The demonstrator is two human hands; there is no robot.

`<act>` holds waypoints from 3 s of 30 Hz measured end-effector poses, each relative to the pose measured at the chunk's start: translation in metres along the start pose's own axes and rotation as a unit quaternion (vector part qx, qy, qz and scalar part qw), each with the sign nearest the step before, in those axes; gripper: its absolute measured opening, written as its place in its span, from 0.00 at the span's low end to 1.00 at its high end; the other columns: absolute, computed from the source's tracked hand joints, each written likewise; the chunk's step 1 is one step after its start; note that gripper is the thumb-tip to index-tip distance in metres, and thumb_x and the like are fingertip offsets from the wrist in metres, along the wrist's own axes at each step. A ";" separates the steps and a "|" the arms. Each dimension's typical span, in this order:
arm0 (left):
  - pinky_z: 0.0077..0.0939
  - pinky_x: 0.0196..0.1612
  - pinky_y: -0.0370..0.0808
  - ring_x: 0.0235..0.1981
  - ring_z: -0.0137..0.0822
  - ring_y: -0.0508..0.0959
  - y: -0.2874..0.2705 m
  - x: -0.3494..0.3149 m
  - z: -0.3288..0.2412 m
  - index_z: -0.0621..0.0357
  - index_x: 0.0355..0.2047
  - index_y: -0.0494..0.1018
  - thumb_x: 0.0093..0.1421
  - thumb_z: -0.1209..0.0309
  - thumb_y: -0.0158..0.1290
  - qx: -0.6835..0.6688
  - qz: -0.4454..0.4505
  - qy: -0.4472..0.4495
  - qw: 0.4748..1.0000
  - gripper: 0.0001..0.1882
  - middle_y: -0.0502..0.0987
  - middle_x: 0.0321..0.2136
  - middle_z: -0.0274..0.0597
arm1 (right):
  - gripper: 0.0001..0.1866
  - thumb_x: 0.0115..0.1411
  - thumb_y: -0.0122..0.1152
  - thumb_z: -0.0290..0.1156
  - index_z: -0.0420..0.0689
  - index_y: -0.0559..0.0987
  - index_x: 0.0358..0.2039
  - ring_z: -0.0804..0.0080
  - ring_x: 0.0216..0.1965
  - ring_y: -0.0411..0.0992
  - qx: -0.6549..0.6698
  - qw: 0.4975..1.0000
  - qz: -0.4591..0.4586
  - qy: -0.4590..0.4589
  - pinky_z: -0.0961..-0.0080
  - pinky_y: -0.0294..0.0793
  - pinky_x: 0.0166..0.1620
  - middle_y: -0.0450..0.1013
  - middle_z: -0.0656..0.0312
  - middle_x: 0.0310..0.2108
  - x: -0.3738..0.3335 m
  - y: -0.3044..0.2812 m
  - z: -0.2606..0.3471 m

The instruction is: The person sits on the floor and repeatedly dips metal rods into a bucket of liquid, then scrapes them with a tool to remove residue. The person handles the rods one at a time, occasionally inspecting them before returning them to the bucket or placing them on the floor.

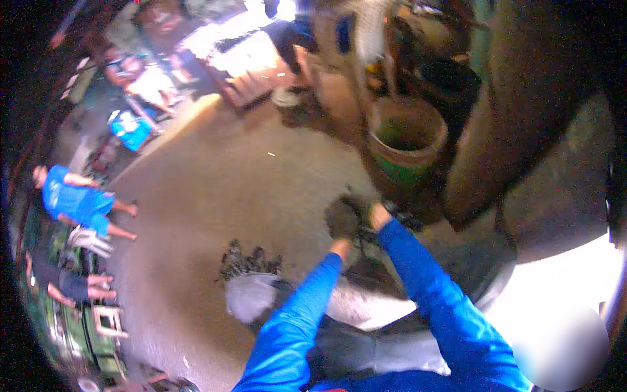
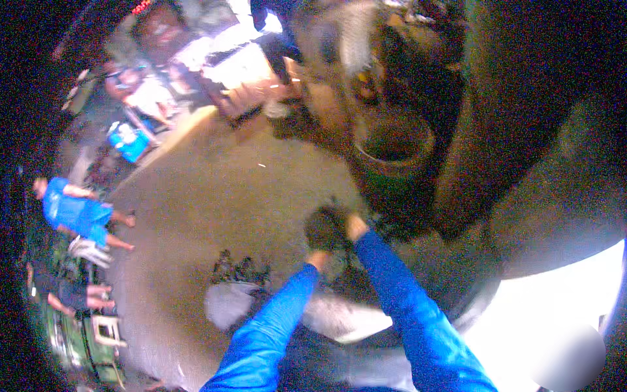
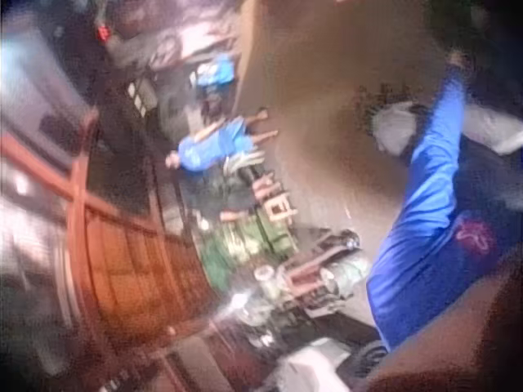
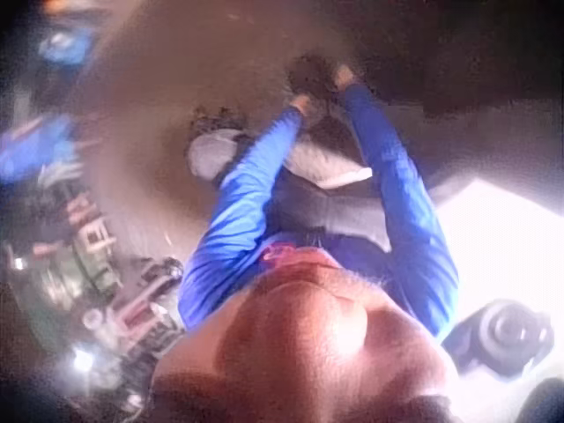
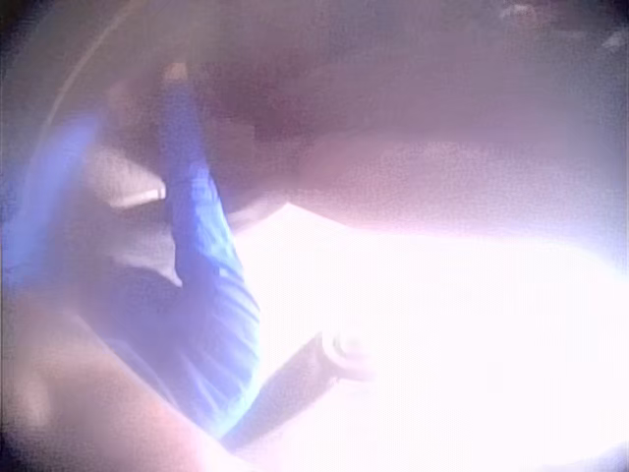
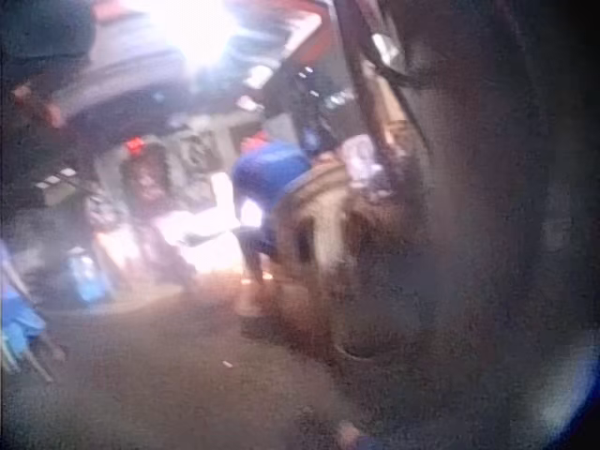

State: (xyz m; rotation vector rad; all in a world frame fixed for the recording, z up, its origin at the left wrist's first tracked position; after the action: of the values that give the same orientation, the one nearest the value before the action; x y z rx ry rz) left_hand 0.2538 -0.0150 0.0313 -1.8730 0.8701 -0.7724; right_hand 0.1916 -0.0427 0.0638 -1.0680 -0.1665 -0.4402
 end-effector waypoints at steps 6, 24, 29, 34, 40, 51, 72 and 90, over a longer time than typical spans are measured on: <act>0.42 0.45 0.68 0.44 0.52 0.71 -0.072 -0.036 -0.162 0.60 0.45 0.69 0.56 0.70 0.49 -0.277 -0.126 0.057 0.951 0.16 0.73 0.42 0.53 | 0.14 0.50 0.57 0.24 0.43 0.78 0.40 0.69 0.36 0.74 0.216 0.970 -0.113 -0.017 0.72 0.73 0.40 0.77 0.58 0.35 -0.049 -0.060 -0.115; 0.45 0.43 0.72 0.41 0.56 0.75 0.019 -0.015 -0.139 0.54 0.41 0.75 0.55 0.58 0.52 -0.173 0.084 0.115 0.975 0.18 0.77 0.39 0.53 | 0.14 0.61 0.50 0.39 0.43 0.78 0.37 0.52 0.30 0.74 -0.078 0.986 0.030 0.144 0.62 0.72 0.37 0.75 0.48 0.30 0.027 -0.230 -0.095; 0.43 0.50 0.68 0.48 0.53 0.72 0.096 0.075 -0.137 0.59 0.46 0.72 0.55 0.48 0.48 -0.280 0.155 -0.117 0.940 0.28 0.72 0.46 0.58 | 0.19 0.61 0.50 0.44 0.42 0.78 0.39 0.52 0.32 0.75 -0.057 0.975 -0.016 0.212 0.61 0.72 0.38 0.76 0.47 0.32 0.006 -0.290 -0.127; 0.39 0.52 0.65 0.53 0.49 0.67 0.168 0.118 -0.181 0.56 0.54 0.64 0.52 0.47 0.53 -0.376 0.117 -0.214 0.894 0.35 0.67 0.53 0.53 | 0.25 0.57 0.52 0.52 0.42 0.79 0.38 0.51 0.33 0.75 -0.130 0.901 0.018 0.413 0.61 0.72 0.39 0.76 0.47 0.32 -0.068 -0.298 -0.188; 0.37 0.53 0.65 0.53 0.48 0.67 0.163 0.117 -0.162 0.62 0.54 0.63 0.51 0.50 0.55 -0.429 0.092 -0.262 0.860 0.36 0.67 0.54 0.53 | 0.21 0.54 0.53 0.49 0.44 0.81 0.34 0.47 0.39 0.73 -0.276 0.903 0.044 0.325 0.56 0.72 0.42 0.75 0.48 0.37 -0.053 -0.275 -0.198; 0.35 0.48 0.68 0.44 0.48 0.74 0.070 -0.020 -0.151 0.70 0.45 0.69 0.50 0.64 0.52 -0.585 0.026 -0.107 0.804 0.25 0.75 0.43 0.53 | 0.14 0.56 0.48 0.33 0.44 0.82 0.35 0.49 0.40 0.75 -0.252 0.886 0.087 0.379 0.57 0.74 0.42 0.76 0.49 0.39 -0.081 -0.166 -0.255; 0.39 0.47 0.69 0.45 0.55 0.74 0.091 -0.054 -0.144 0.72 0.43 0.69 0.51 0.61 0.54 -0.519 0.100 -0.211 0.822 0.26 0.75 0.42 0.61 | 0.20 0.57 0.45 0.41 0.48 0.81 0.42 0.51 0.47 0.72 -0.348 0.807 0.247 0.408 0.55 0.70 0.48 0.74 0.51 0.45 -0.156 -0.104 -0.260; 0.43 0.44 0.71 0.42 0.55 0.75 0.099 -0.060 -0.142 0.65 0.43 0.71 0.54 0.55 0.53 -0.492 0.093 -0.170 0.849 0.25 0.77 0.40 0.55 | 0.17 0.57 0.45 0.38 0.50 0.81 0.41 0.54 0.47 0.73 -0.335 0.813 0.265 0.395 0.55 0.71 0.47 0.74 0.55 0.46 -0.149 -0.107 -0.254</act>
State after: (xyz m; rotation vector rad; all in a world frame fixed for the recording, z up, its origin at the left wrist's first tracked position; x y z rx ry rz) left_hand 0.0827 -0.0665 -0.0112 -2.6203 1.3207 0.2336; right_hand -0.0084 -0.2683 -0.0222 -1.4593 1.0896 -0.4022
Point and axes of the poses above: each hand's wrist, its own x-axis towards the middle knuckle, its own y-axis out of the palm, z = x × y, the point moved 9 cm from there along x, towards the middle knuckle
